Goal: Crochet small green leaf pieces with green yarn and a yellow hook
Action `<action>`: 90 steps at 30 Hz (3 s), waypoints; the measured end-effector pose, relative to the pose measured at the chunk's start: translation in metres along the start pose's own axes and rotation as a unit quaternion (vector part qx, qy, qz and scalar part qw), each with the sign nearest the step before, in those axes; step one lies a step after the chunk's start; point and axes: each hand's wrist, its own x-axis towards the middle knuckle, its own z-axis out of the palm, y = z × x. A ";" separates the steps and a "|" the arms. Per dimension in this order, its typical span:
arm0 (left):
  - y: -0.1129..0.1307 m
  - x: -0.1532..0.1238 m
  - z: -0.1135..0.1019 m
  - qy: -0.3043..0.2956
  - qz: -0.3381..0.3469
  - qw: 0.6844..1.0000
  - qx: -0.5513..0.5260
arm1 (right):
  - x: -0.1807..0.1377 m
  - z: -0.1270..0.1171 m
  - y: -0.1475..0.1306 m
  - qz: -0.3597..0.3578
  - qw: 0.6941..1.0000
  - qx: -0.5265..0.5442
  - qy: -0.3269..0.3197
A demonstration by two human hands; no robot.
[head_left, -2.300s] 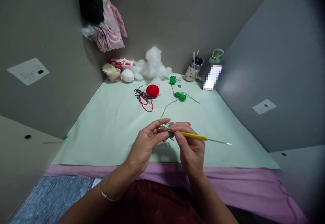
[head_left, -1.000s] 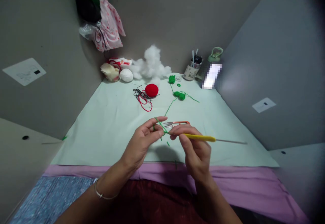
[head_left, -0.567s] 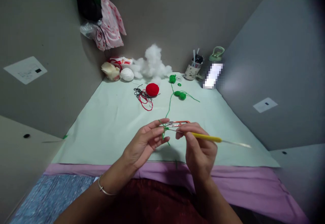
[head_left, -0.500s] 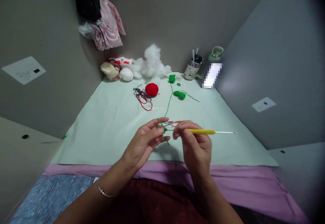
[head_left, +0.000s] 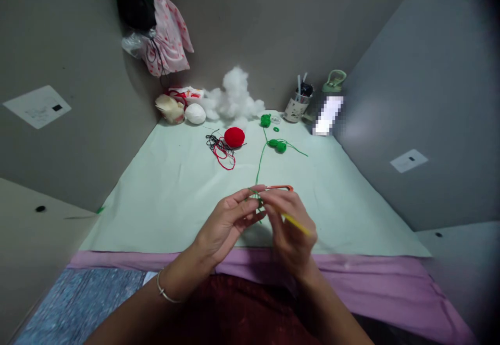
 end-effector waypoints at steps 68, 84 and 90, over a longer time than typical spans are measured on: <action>0.001 -0.004 -0.003 0.016 0.096 0.987 0.129 | 0.007 -0.011 0.001 0.143 0.969 0.199 -0.037; -0.002 -0.001 0.001 -0.011 0.061 0.996 0.062 | 0.009 -0.001 -0.001 0.164 0.963 0.212 0.024; -0.006 0.000 0.002 0.018 0.092 0.988 0.125 | 0.003 0.000 -0.002 0.087 0.991 0.099 -0.004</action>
